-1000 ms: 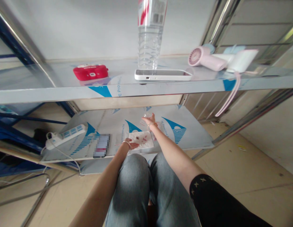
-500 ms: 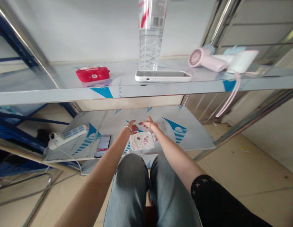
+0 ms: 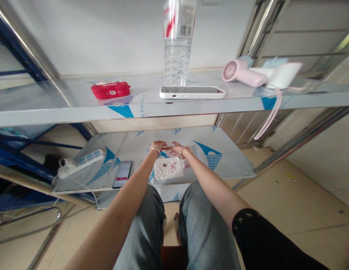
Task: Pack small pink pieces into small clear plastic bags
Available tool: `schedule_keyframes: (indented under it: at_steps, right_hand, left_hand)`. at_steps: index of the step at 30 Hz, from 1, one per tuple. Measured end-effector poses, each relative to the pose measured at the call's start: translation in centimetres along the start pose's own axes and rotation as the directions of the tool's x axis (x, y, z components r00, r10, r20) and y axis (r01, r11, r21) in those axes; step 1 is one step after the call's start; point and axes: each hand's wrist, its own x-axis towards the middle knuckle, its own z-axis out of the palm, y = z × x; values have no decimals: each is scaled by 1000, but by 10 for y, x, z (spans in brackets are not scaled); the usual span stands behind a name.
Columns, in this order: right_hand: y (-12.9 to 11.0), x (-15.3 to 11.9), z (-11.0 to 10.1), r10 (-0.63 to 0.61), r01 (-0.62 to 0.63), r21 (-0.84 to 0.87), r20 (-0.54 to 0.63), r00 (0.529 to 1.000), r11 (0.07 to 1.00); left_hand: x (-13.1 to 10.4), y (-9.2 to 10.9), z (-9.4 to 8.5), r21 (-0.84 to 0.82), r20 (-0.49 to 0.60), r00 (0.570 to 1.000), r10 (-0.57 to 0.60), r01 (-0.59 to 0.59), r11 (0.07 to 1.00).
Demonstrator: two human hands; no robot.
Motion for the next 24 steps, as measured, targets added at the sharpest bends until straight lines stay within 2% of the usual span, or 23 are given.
schedule_keyframes:
  at_steps: [2, 4, 6, 11, 20, 24]
  right_hand:
    - [-2, -6, 1, 26, -36, 73, 131, 991, 997]
    - [-3, -12, 0, 59, -76, 62, 245, 968, 995]
    - [-5, -16, 0, 99, -108, 17, 284, 954, 994]
    - [-1, -13, -2, 101, -97, -30, 259, 961, 995]
    - [8, 1, -5, 102, -93, -45, 281, 954, 995]
    - [5, -5, -9, 105, -110, 11, 213, 971, 994]
  left_hand:
    - [-2, -2, -6, -142, 42, 998, -40, 46, 989]
    - [-3, -2, -11, -200, 68, 995, -72, 84, 976]
    - [-3, -1, -15, -231, 73, 994, -81, 96, 968]
    - [-7, 1, -24, -303, 87, 992, -96, 118, 946]
    - [-13, 1, -28, -321, 38, 998, -56, 65, 945]
    - [-11, -1, -32, -298, 17, 999, -51, 54, 953]
